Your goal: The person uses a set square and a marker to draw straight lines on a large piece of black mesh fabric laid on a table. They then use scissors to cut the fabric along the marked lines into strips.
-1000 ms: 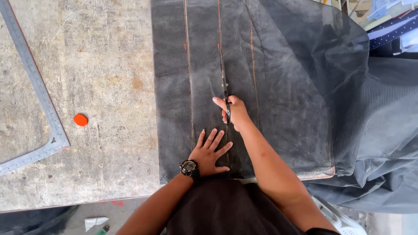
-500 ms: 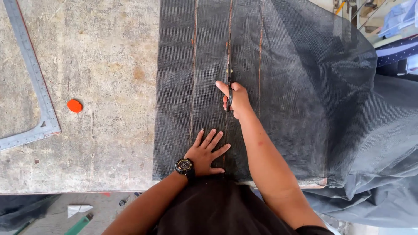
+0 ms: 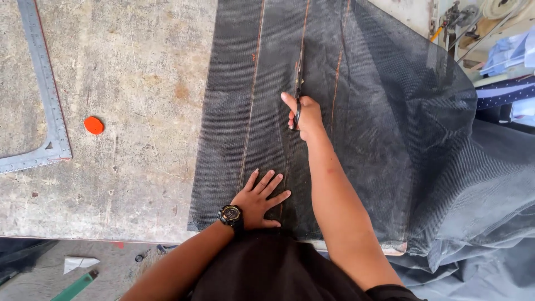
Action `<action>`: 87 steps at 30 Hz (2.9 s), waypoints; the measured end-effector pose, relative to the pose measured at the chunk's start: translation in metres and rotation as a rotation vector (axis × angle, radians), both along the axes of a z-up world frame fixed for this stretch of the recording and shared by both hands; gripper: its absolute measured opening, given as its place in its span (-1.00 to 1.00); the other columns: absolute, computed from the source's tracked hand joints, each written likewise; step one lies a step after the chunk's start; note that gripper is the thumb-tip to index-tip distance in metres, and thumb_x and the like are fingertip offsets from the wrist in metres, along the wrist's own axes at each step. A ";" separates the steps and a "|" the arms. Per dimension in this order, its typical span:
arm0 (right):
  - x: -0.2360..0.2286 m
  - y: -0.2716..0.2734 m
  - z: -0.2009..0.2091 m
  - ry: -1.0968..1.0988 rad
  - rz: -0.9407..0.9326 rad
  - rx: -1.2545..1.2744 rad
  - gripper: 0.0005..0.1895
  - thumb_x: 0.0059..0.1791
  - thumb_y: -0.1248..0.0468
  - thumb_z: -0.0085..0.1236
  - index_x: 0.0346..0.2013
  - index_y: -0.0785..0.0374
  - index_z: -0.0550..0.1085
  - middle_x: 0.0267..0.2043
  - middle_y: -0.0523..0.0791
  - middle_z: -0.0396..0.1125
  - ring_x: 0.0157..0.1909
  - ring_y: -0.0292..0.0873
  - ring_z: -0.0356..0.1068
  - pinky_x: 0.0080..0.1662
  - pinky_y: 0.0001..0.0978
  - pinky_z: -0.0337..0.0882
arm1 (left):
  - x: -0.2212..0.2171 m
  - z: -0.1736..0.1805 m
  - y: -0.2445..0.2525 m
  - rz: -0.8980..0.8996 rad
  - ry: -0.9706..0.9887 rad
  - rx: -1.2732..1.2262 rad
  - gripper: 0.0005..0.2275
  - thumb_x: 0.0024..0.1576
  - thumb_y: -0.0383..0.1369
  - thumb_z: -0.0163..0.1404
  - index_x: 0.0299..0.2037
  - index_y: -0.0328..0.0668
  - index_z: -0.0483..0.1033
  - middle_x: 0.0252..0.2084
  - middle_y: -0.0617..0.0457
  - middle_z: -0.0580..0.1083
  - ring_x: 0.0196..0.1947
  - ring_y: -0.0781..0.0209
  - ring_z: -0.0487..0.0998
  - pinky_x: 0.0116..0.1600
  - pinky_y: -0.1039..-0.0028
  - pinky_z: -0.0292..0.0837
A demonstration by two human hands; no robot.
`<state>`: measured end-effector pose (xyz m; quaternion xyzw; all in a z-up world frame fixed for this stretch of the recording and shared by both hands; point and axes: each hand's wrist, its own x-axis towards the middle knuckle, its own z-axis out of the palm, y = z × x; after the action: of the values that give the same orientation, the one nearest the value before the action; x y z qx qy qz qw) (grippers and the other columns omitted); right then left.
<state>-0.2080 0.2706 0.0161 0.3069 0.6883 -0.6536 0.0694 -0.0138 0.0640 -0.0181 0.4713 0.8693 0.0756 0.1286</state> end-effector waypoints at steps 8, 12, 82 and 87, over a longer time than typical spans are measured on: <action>-0.032 0.007 0.013 -0.009 0.058 0.025 -0.46 -0.11 -0.06 0.43 -0.29 0.31 0.39 -0.68 -0.09 0.22 -0.72 -0.17 0.29 -0.64 -0.34 0.41 | 0.004 -0.015 -0.001 0.038 0.118 0.115 -0.11 -0.06 0.39 -0.12 0.49 0.33 -0.05 0.58 -0.07 -0.17 0.57 -0.16 -0.25 0.51 -0.24 -0.38; -0.034 0.003 0.014 0.048 0.012 0.048 -0.52 -0.13 0.02 0.46 -0.36 0.29 0.38 -0.70 -0.12 0.23 -0.76 -0.22 0.27 -0.66 -0.40 0.40 | 0.004 -0.020 -0.004 0.020 0.122 0.163 -0.08 -0.05 0.37 -0.08 0.51 0.30 -0.08 0.58 -0.09 -0.17 0.56 -0.18 -0.27 0.50 -0.24 -0.39; 0.118 0.056 0.049 0.240 0.080 -0.087 -0.62 -0.03 0.15 0.38 -0.21 0.39 0.45 -0.64 -0.04 0.27 -0.68 -0.18 0.35 -0.60 -0.38 0.47 | 0.001 0.027 0.012 0.052 -0.017 -0.110 -0.18 -0.03 0.43 -0.19 0.46 0.42 0.07 0.56 -0.03 -0.08 0.55 -0.17 -0.15 0.49 -0.22 -0.27; 0.291 0.086 0.060 0.288 0.128 0.066 -0.71 0.02 0.24 0.33 -0.17 0.40 0.45 -0.65 0.03 0.29 -0.69 -0.12 0.37 -0.62 -0.37 0.38 | 0.019 0.004 0.020 0.084 0.169 0.033 -0.21 -0.04 0.40 -0.10 0.37 0.26 0.31 0.59 -0.02 -0.12 0.56 -0.17 -0.13 0.43 -0.36 -0.14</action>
<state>0.0833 0.3561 0.0756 0.1678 0.7302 -0.6623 0.0014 0.0049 0.0839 -0.0141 0.4410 0.8948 0.0552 0.0439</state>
